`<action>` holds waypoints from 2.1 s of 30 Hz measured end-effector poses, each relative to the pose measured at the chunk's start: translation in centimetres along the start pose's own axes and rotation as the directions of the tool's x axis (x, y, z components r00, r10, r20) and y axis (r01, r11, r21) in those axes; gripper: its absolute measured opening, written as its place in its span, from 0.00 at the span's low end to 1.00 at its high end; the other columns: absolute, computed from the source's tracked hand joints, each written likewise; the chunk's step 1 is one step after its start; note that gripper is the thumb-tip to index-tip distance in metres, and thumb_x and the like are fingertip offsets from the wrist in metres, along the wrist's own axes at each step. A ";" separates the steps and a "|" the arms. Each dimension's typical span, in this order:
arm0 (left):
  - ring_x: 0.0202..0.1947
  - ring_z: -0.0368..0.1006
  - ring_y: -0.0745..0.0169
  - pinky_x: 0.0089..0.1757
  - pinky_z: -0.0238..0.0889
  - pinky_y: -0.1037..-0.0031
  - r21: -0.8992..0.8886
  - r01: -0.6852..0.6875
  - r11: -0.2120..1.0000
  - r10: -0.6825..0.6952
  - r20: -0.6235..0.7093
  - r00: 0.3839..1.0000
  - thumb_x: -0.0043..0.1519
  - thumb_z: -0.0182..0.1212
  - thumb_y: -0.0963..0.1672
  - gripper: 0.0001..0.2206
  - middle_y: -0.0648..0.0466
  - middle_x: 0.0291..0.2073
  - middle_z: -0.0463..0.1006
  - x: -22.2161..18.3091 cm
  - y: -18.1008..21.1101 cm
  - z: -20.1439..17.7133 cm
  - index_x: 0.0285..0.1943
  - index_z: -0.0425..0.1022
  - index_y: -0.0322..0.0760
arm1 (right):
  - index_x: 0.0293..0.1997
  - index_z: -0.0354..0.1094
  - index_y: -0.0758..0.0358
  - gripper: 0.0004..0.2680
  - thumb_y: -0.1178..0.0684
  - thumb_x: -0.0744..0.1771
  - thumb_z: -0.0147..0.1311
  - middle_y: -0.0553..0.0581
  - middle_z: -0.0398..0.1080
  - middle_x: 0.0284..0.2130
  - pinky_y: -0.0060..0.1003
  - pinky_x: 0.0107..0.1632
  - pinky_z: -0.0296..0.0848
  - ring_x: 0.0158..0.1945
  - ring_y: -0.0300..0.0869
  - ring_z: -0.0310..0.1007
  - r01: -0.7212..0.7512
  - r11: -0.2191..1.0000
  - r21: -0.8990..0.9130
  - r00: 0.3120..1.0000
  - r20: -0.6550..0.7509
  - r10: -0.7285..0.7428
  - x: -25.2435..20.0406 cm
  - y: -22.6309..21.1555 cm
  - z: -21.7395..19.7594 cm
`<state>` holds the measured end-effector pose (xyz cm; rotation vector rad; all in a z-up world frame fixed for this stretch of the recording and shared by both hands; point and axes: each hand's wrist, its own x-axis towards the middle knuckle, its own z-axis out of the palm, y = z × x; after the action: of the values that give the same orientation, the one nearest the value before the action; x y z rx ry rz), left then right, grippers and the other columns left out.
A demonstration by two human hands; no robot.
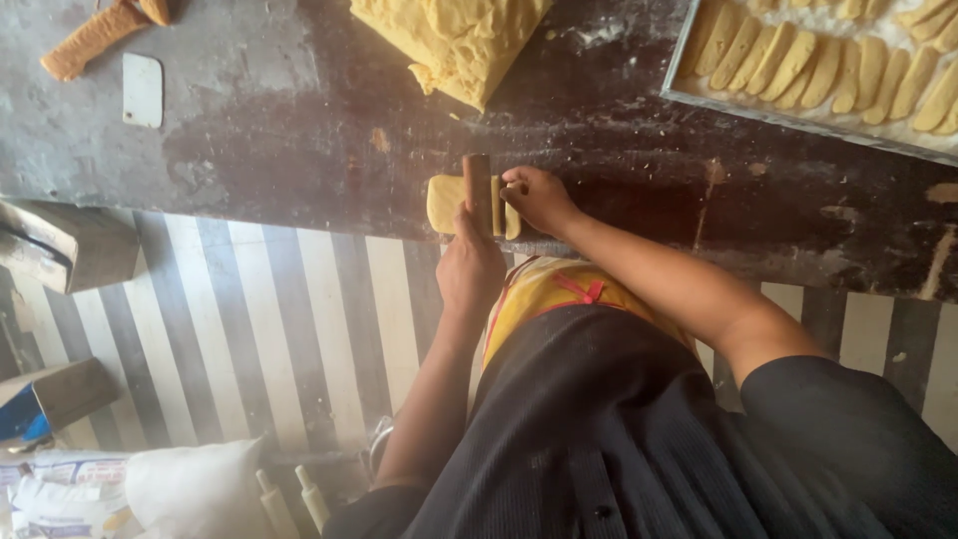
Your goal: Cutting and arranging shaped dough onto baking trays in a bakery environment.
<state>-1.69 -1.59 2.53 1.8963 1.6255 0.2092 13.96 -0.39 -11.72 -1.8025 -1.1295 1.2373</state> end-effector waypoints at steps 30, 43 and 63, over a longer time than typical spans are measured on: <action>0.42 0.75 0.26 0.38 0.66 0.47 -0.204 0.024 0.979 -0.069 -0.214 0.974 0.65 0.54 0.51 0.25 0.34 0.44 0.79 -1.2 -4.2 3.4 0.68 0.58 0.37 | 0.48 0.75 0.62 0.10 0.52 0.65 0.54 0.61 0.78 0.36 0.42 0.45 0.76 0.39 0.48 0.79 0.120 0.987 -0.103 0.992 0.055 -0.115 -2.1 -2.7 -4.2; 0.48 0.75 0.30 0.46 0.67 0.50 -0.046 0.126 0.991 -0.125 0.024 0.992 0.64 0.55 0.55 0.29 0.36 0.48 0.80 -0.6 4.7 8.6 0.71 0.60 0.41 | 0.53 0.72 0.65 0.09 0.54 0.70 0.56 0.59 0.79 0.40 0.29 0.32 0.78 0.33 0.37 0.78 0.341 0.932 -0.119 0.914 -0.190 -0.359 -7.1 3.0 -27.7; 0.51 0.74 0.25 0.48 0.67 0.47 -0.176 0.098 0.979 -0.087 0.067 0.994 0.59 0.58 0.48 0.30 0.32 0.49 0.78 -4.8 12.1 12.9 0.71 0.58 0.40 | 0.55 0.73 0.61 0.07 0.58 0.72 0.53 0.60 0.77 0.35 0.32 0.26 0.73 0.26 0.39 0.71 0.127 0.969 -0.212 0.921 -0.339 -0.195 -4.9 10.3 -35.3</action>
<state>13.79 -11.14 0.22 1.6726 1.5957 0.2498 49.34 -10.82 -7.32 -1.9292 -1.1820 0.6876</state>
